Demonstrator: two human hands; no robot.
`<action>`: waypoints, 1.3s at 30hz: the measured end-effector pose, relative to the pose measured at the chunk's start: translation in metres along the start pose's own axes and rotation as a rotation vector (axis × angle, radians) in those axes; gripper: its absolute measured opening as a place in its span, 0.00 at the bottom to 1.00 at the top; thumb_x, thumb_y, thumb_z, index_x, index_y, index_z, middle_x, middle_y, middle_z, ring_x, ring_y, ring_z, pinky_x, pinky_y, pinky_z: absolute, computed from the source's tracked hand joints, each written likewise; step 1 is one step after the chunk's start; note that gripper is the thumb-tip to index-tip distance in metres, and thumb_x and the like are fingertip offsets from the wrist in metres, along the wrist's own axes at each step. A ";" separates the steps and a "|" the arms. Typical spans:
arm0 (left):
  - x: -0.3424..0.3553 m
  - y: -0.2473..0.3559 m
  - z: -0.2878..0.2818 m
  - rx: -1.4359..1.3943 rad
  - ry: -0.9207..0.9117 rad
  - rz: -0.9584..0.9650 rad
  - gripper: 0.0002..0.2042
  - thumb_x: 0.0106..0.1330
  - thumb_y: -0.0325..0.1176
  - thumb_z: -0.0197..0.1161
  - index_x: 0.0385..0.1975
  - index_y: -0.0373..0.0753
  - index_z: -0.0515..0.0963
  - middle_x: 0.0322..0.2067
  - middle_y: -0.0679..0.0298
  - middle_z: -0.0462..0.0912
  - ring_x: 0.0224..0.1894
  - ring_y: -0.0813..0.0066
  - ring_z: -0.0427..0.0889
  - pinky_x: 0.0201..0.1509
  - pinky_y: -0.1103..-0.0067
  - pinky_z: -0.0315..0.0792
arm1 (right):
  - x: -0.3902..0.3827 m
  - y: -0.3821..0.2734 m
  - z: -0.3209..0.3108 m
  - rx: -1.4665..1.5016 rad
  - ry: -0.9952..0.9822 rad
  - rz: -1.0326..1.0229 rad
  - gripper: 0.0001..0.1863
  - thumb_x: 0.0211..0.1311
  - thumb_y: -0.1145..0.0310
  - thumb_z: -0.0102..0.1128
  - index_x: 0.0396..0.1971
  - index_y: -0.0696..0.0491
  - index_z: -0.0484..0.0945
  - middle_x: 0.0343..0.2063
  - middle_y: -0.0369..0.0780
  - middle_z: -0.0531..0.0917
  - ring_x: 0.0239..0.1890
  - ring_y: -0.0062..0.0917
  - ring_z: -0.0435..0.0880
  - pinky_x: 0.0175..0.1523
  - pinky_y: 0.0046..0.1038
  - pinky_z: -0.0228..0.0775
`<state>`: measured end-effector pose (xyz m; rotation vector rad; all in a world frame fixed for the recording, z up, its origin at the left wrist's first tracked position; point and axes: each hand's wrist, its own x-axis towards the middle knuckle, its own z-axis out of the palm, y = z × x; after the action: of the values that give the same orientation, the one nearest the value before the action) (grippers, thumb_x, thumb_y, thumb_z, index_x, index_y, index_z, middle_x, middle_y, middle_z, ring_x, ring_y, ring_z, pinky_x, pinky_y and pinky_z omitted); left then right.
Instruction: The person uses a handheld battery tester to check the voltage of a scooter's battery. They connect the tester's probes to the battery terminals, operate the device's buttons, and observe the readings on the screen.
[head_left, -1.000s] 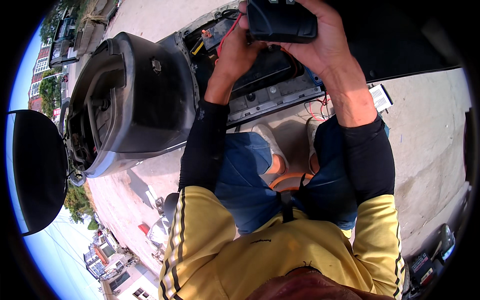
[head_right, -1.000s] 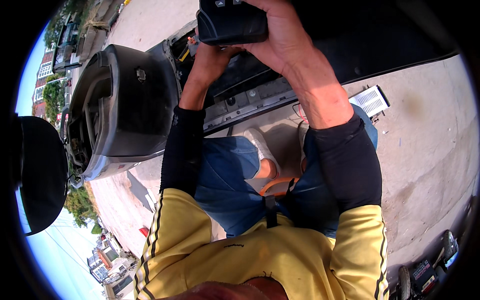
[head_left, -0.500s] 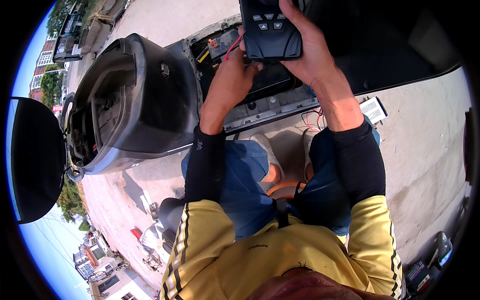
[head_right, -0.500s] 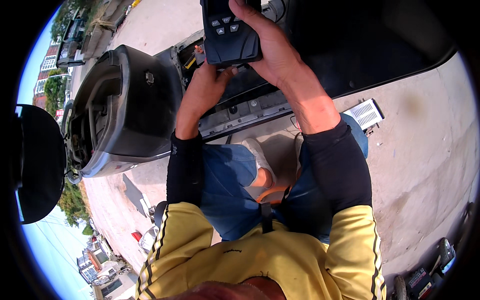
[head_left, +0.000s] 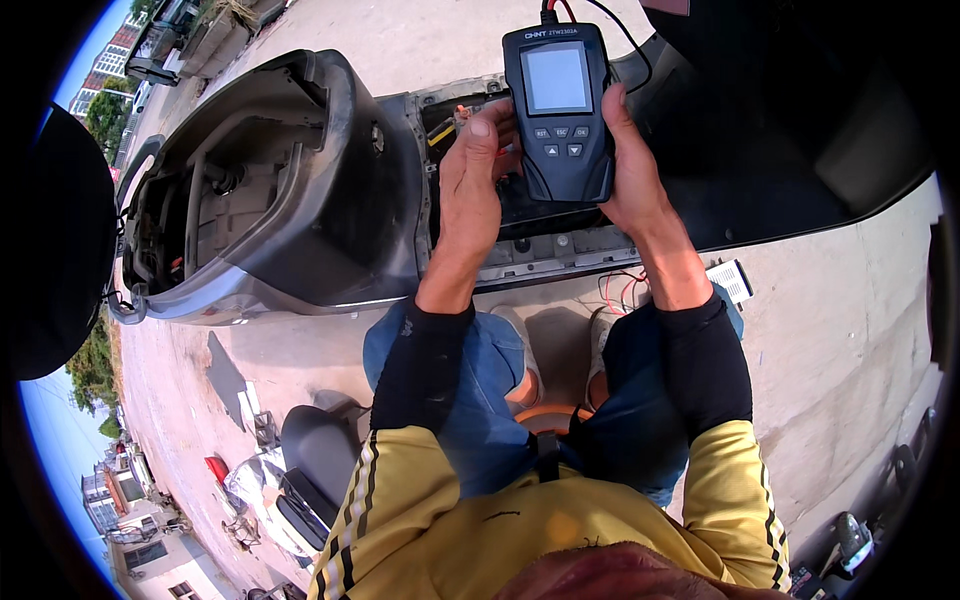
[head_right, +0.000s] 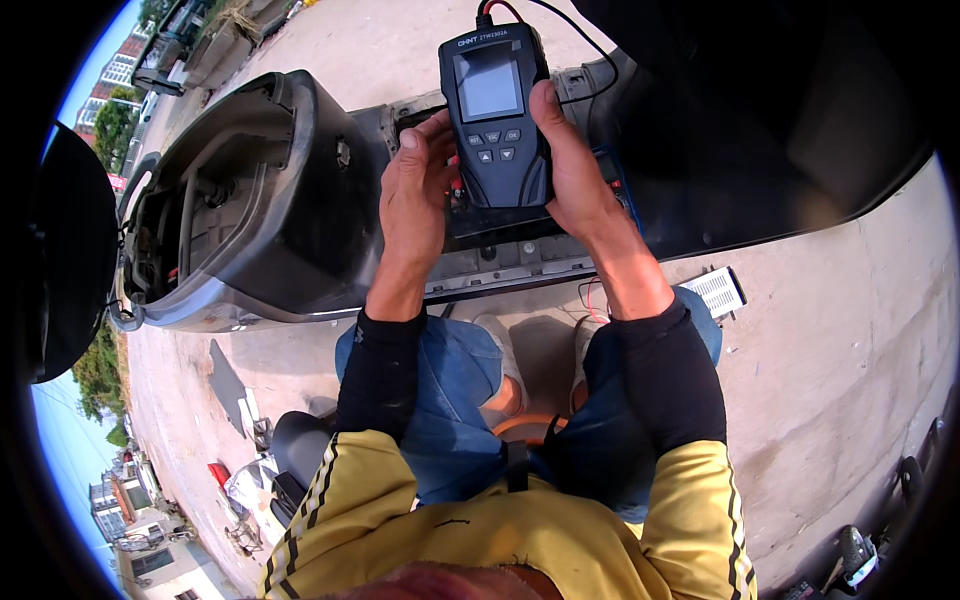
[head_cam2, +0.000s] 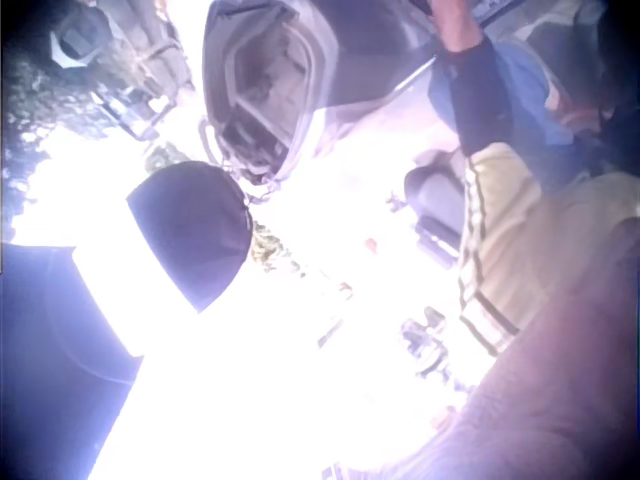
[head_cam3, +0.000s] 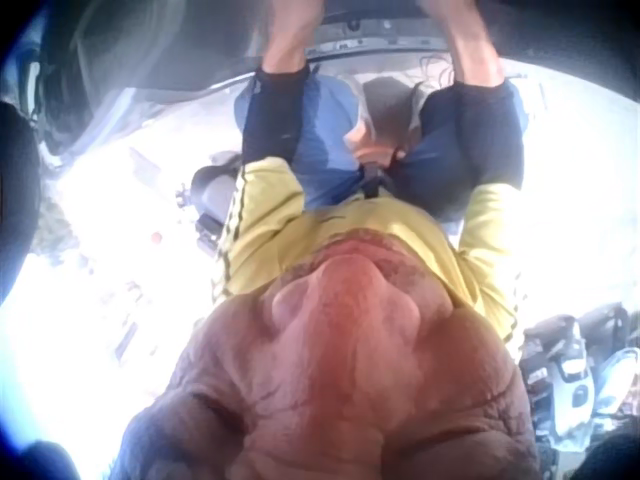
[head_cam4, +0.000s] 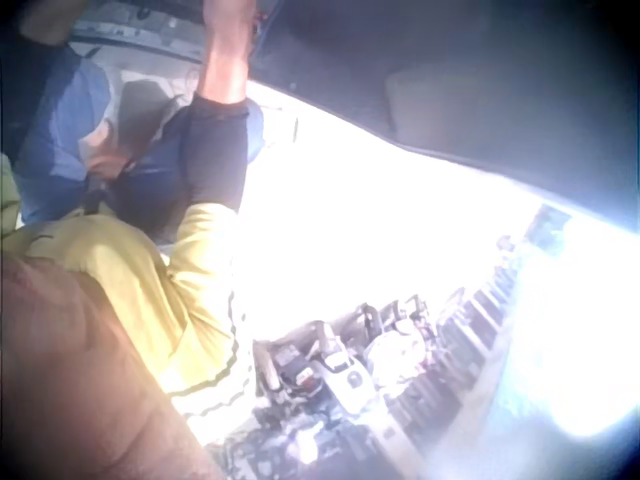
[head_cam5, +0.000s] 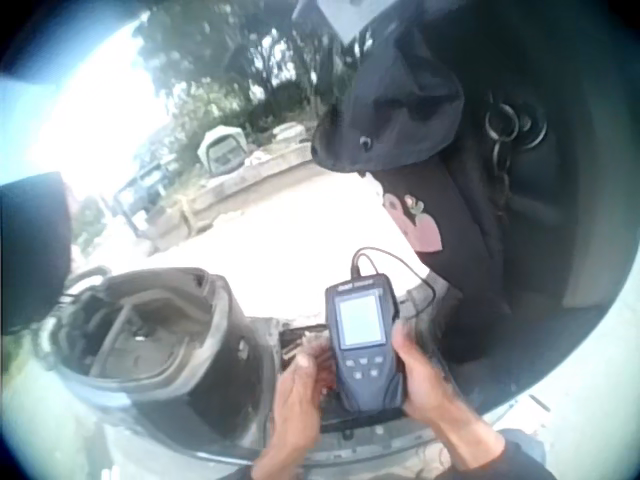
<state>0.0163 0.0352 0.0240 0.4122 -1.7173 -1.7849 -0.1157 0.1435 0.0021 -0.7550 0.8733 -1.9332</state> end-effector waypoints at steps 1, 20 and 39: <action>0.000 -0.004 0.000 -0.042 0.002 -0.018 0.35 0.82 0.58 0.43 0.67 0.26 0.69 0.53 0.58 0.81 0.53 0.74 0.79 0.56 0.77 0.72 | 0.000 0.001 0.000 -0.007 0.010 0.015 0.41 0.79 0.34 0.30 0.64 0.57 0.72 0.51 0.44 0.86 0.49 0.28 0.88 0.55 0.31 0.83; 0.005 -0.017 -0.012 -0.067 0.279 0.105 0.21 0.83 0.47 0.48 0.50 0.32 0.76 0.42 0.65 0.79 0.44 0.80 0.73 0.52 0.80 0.69 | 0.001 0.018 0.016 -0.032 -0.020 0.084 0.31 0.79 0.49 0.52 0.68 0.58 0.69 0.60 0.40 0.79 0.61 0.23 0.77 0.67 0.28 0.67; 0.012 -0.023 -0.012 -0.357 0.276 -0.005 0.18 0.82 0.43 0.49 0.51 0.33 0.78 0.45 0.64 0.82 0.47 0.80 0.77 0.56 0.79 0.71 | -0.013 0.015 0.031 -0.082 -0.003 0.065 0.37 0.79 0.51 0.54 0.78 0.50 0.53 0.68 0.40 0.70 0.69 0.25 0.70 0.70 0.30 0.67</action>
<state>0.0100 0.0173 0.0026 0.4804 -1.1823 -1.8902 -0.0794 0.1403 0.0052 -0.7687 0.9689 -1.8475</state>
